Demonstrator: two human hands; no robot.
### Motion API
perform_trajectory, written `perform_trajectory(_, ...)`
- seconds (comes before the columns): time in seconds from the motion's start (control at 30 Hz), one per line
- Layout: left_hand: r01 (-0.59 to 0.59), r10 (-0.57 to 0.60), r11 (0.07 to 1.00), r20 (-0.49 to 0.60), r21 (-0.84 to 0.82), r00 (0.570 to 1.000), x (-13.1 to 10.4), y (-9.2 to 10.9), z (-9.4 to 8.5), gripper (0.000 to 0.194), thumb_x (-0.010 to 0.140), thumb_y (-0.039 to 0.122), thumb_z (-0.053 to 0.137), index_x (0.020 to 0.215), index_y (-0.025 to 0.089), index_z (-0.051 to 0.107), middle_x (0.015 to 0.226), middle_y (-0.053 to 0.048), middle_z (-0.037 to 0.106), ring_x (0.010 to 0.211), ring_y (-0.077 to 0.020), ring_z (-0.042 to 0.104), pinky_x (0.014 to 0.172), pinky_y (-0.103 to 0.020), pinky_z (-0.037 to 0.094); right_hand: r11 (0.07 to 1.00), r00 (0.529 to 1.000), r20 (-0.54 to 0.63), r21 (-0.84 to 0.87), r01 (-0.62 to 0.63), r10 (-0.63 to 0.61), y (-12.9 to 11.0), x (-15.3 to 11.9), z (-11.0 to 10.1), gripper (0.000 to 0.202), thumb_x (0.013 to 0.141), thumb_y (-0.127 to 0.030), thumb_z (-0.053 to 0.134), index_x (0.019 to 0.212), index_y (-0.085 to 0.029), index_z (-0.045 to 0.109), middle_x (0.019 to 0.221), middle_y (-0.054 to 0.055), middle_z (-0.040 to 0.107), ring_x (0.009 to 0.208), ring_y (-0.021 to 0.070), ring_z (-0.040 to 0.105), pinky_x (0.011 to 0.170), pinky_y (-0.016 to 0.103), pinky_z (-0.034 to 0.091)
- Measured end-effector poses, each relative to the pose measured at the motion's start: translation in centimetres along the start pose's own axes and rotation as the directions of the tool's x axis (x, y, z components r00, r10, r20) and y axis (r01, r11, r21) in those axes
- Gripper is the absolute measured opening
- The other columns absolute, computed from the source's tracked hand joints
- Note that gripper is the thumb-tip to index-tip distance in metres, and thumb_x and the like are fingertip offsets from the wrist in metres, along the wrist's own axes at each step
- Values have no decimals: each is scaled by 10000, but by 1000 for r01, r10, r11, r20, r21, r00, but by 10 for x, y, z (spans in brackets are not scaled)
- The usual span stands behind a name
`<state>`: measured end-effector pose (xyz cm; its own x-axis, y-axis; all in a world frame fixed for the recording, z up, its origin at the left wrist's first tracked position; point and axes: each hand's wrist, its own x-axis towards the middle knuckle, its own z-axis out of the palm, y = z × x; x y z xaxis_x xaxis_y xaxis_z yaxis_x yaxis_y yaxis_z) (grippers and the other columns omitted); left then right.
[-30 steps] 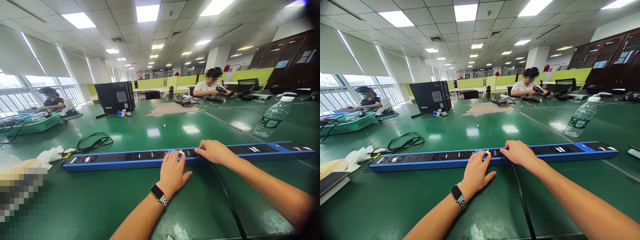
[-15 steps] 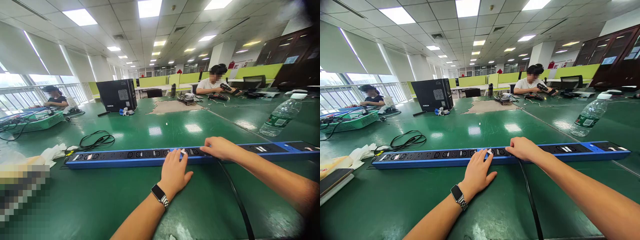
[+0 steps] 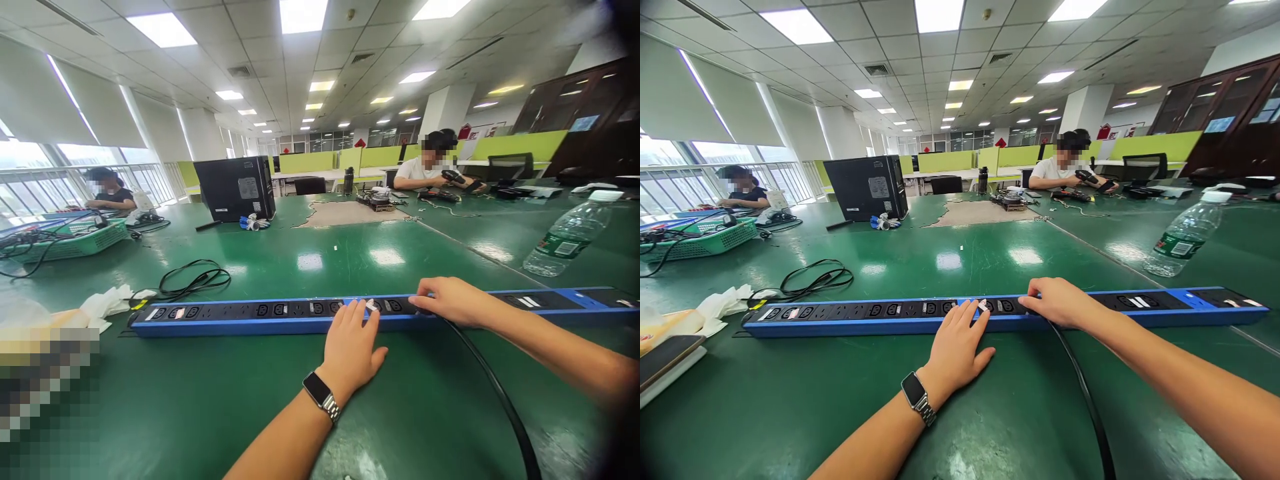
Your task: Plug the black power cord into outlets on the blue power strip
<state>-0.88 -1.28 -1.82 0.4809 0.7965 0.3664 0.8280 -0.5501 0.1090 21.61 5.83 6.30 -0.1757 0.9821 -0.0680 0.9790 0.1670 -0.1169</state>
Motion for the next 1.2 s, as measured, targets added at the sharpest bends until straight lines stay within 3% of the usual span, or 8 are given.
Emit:
perform_trajectory(0.17,-1,0,1000,-13,-8,1000,1,-1,3,637,910,473,565,1445,158,423,1541,-168,404,1440,-319,355,1200,-484,310,989,991,-66,99,-108,115,18,-3,9,300,842,-461,515,760,-216,667,649,44,671,646,210,621,599,294,403)
perform_trajectory(0.27,12,-12,1000,-16,1,1000,2,0,4,637,903,472,577,1436,154,432,1535,-174,410,1434,-325,362,1198,-494,311,987,995,-84,156,-47,61,18,-2,12,344,827,-514,507,754,-226,679,612,30,659,595,198,606,561,288,395)
perform_trajectory(0.37,11,-11,1000,-6,5,1000,2,2,2,650,898,453,591,1446,147,420,1538,-174,404,1438,-321,356,1202,-486,305,996,993,-120,89,2,8,10,4,11,326,801,-501,525,707,-225,671,656,34,686,626,196,620,568,283,398)
perform_trajectory(0.5,-1,1,1000,1,4,1000,0,1,1,661,899,448,591,1457,146,405,1547,-175,392,1445,-318,346,1205,-481,303,999,994,-108,8,-31,32,6,5,11,304,805,-476,526,703,-228,669,677,49,700,664,212,638,581,293,403)
perform_trajectory(0.67,-6,6,1000,-11,-1,1000,0,0,4,653,904,461,575,1456,155,407,1547,-174,392,1444,-323,348,1200,-492,309,997,976,-202,10,-82,82,15,0,18,329,823,-494,495,795,-226,684,734,69,717,721,251,656,597,317,419)
perform_trajectory(0.83,8,-8,1000,-8,0,1000,0,1,4,651,903,446,581,1455,147,412,1546,-180,391,1443,-328,348,1199,-498,305,997,989,-136,60,-53,60,7,8,12,326,818,-486,510,788,-211,682,781,66,726,757,236,665,653,307,446)
perform_trajectory(1.0,-11,11,1000,-11,4,1000,0,1,4,663,899,452,587,1459,148,405,1553,-177,383,1448,-321,342,1203,-489,302,992,997,-30,110,-61,65,7,10,8,322,822,-493,515,772,-214,667,621,32,670,598,204,635,590,295,419)
perform_trajectory(1.2,4,-4,1000,-12,18,1000,1,1,6,660,901,454,580,1459,148,405,1548,-175,390,1441,-323,352,1194,-497,312,985,999,-42,171,-3,11,-2,8,10,343,829,-520,513,775,-220,670,624,25,670,598,192,629,558,276,398)
